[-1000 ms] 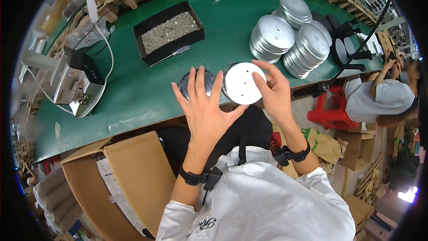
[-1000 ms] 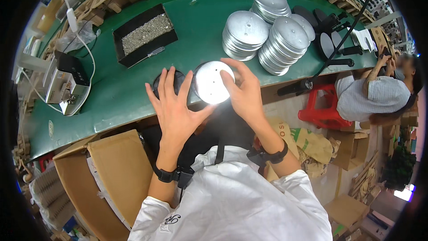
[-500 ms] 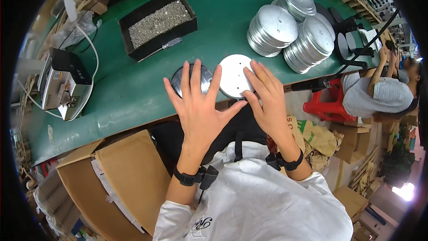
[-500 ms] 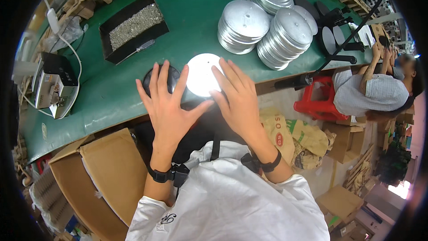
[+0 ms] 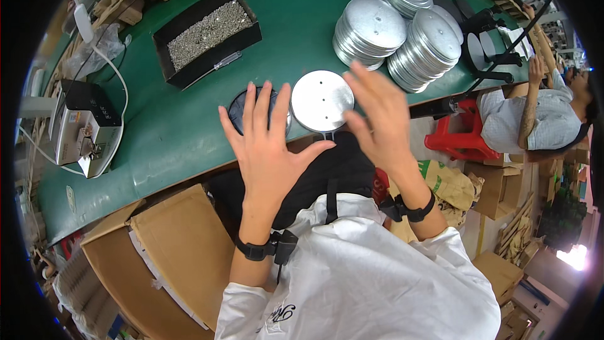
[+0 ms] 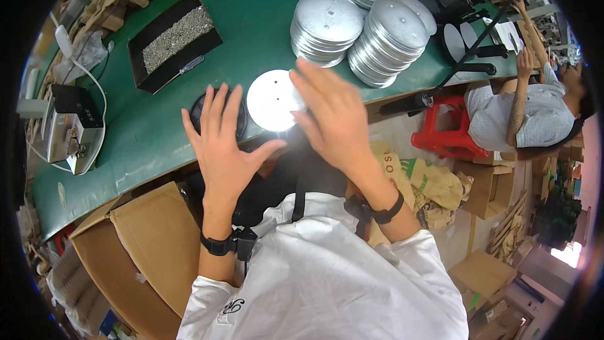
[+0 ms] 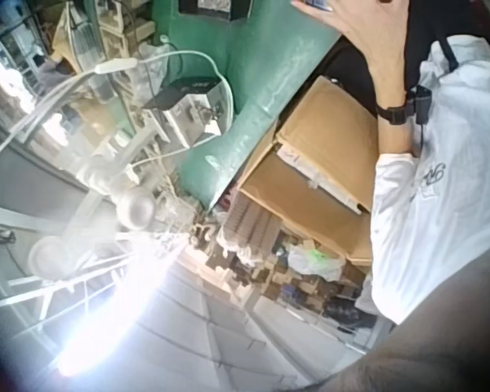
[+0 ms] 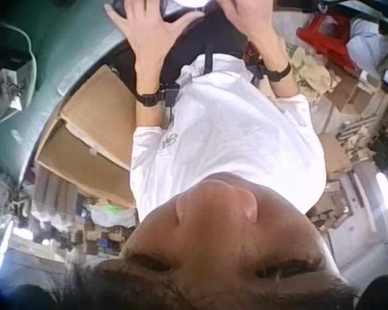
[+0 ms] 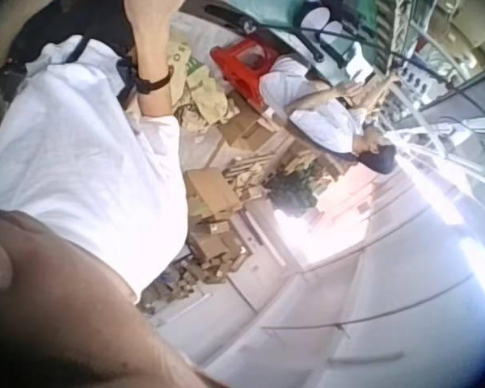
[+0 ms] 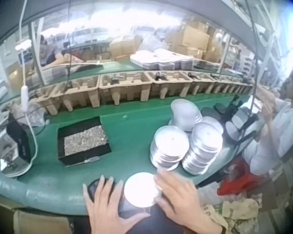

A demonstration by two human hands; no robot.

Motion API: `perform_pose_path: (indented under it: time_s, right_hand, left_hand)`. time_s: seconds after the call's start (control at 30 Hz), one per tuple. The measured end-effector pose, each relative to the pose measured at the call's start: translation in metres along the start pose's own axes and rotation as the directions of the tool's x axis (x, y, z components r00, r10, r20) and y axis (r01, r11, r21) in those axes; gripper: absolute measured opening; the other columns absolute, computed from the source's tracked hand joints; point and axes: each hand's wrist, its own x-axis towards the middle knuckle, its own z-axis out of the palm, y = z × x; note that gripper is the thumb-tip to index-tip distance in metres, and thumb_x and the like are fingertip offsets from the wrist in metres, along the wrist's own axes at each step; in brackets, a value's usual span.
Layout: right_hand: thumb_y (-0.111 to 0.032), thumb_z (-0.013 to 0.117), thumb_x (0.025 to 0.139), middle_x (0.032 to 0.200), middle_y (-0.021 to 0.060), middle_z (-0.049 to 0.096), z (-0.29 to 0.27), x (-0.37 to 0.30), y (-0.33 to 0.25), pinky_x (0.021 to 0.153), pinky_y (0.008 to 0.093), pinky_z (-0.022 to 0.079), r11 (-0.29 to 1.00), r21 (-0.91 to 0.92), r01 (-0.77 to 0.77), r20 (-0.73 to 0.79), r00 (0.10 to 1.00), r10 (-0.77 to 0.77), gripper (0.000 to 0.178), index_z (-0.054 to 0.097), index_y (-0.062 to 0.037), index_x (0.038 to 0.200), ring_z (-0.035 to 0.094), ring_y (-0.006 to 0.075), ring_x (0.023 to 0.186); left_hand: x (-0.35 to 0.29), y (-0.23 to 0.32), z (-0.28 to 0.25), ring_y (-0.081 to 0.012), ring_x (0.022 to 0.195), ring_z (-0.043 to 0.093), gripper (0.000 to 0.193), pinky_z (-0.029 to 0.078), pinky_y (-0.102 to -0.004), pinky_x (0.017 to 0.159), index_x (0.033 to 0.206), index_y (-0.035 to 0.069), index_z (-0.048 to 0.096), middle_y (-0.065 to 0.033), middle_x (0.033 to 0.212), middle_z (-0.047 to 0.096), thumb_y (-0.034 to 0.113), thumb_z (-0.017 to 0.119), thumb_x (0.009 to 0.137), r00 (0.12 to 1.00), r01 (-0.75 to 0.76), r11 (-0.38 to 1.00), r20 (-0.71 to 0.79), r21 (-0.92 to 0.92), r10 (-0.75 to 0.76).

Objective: The recorder is assembling circular electronic components, involving placing a cover onto a base and using an electric screwdriver to secure screws.

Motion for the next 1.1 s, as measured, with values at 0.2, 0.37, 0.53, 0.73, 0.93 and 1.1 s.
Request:
perform_pose_path:
  time_s: [0.2, 0.37, 0.53, 0.73, 0.93, 1.1]
  right_hand:
    - [-0.01, 0.075, 0.081, 0.126, 0.0138, 0.065, -0.001, 0.051, 0.019, 0.109, 0.0451, 0.041, 0.99, -0.131, -0.055, -0.31, 0.951, 0.012, 0.049, 0.062, -0.0048, 0.127, 0.057, 0.0308, 0.124]
    - [-0.005, 0.07, 0.088, 0.102, 0.0121, 0.074, 0.003, 0.036, -0.043, 0.088, 0.0337, 0.054, 0.987, 0.158, -0.026, -0.429, 0.898, 0.092, 0.024, 0.07, -0.0003, 0.111, 0.071, 0.0224, 0.097]
    - [-0.014, 0.066, 0.095, 0.095, 0.0105, 0.074, 0.019, 0.057, -0.115, 0.069, 0.0287, 0.052, 0.548, 0.739, -0.392, 0.197, 0.904, 0.38, 0.024, 0.068, 0.0029, 0.112, 0.069, 0.0185, 0.075]
    - [-0.019, 0.071, 0.087, 0.108, 0.0141, 0.07, 0.066, 0.073, -0.115, 0.081, 0.0405, 0.051, 0.839, 0.506, -0.201, 0.218, 0.971, 0.101, 0.031, 0.069, -0.0031, 0.114, 0.066, 0.0319, 0.095]
    - [-0.021, 0.072, 0.083, 0.135, 0.013, 0.057, 0.059, 0.036, -0.125, 0.103, 0.0453, 0.042, 0.983, 0.145, 0.113, 0.204, 0.969, -0.141, 0.045, 0.064, -0.0066, 0.125, 0.055, 0.0306, 0.124]
    - [-0.033, 0.062, 0.092, 0.148, 0.0092, 0.049, 0.059, 0.027, -0.132, 0.116, 0.0598, 0.023, 0.988, -0.027, 0.152, 0.275, 0.952, -0.138, 0.055, 0.053, -0.0082, 0.14, 0.038, 0.03, 0.142]
  left_hand:
    - [-0.011, -0.019, -0.042, -0.0317, 0.146, 0.031, 0.101, 0.012, -0.0633, 0.117, 0.148, 0.009, 0.041, -0.0148, 0.154, 0.038, 0.045, 0.086, 0.065, 0.996, 0.075, 0.996, 0.036, 0.041, -0.077]
    - [-0.04, -0.051, -0.051, -0.0328, 0.142, 0.038, 0.107, 0.011, -0.0626, 0.118, 0.152, 0.007, 0.034, -0.0158, 0.149, 0.045, 0.04, 0.087, 0.065, 0.988, 0.15, 0.989, 0.035, -0.013, -0.149]
    - [-0.054, -0.062, -0.053, -0.0333, 0.14, 0.041, 0.119, 0.01, -0.0644, 0.117, 0.153, 0.002, 0.029, -0.0169, 0.147, 0.046, 0.046, 0.089, 0.06, 0.989, 0.133, 0.984, -0.055, -0.122, -0.14]
    - [-0.064, -0.071, -0.052, -0.0335, 0.137, 0.045, 0.11, 0.014, -0.0635, 0.117, 0.147, 0.002, 0.039, -0.018, 0.141, 0.052, 0.046, 0.089, 0.059, 0.985, 0.118, 0.98, -0.108, -0.162, -0.137]
    - [-0.072, -0.085, -0.048, -0.0336, 0.136, 0.047, 0.086, 0.019, -0.0624, 0.116, 0.13, 0.002, 0.059, -0.0183, 0.139, 0.054, 0.037, 0.091, 0.059, 0.988, 0.094, 0.989, -0.116, -0.112, -0.107]
    - [-0.071, -0.092, -0.039, -0.0377, 0.133, 0.048, 0.085, 0.021, -0.0647, 0.115, 0.124, -0.003, 0.06, -0.0232, 0.135, 0.054, 0.045, 0.089, 0.06, 0.989, 0.037, 0.993, -0.138, -0.112, -0.053]
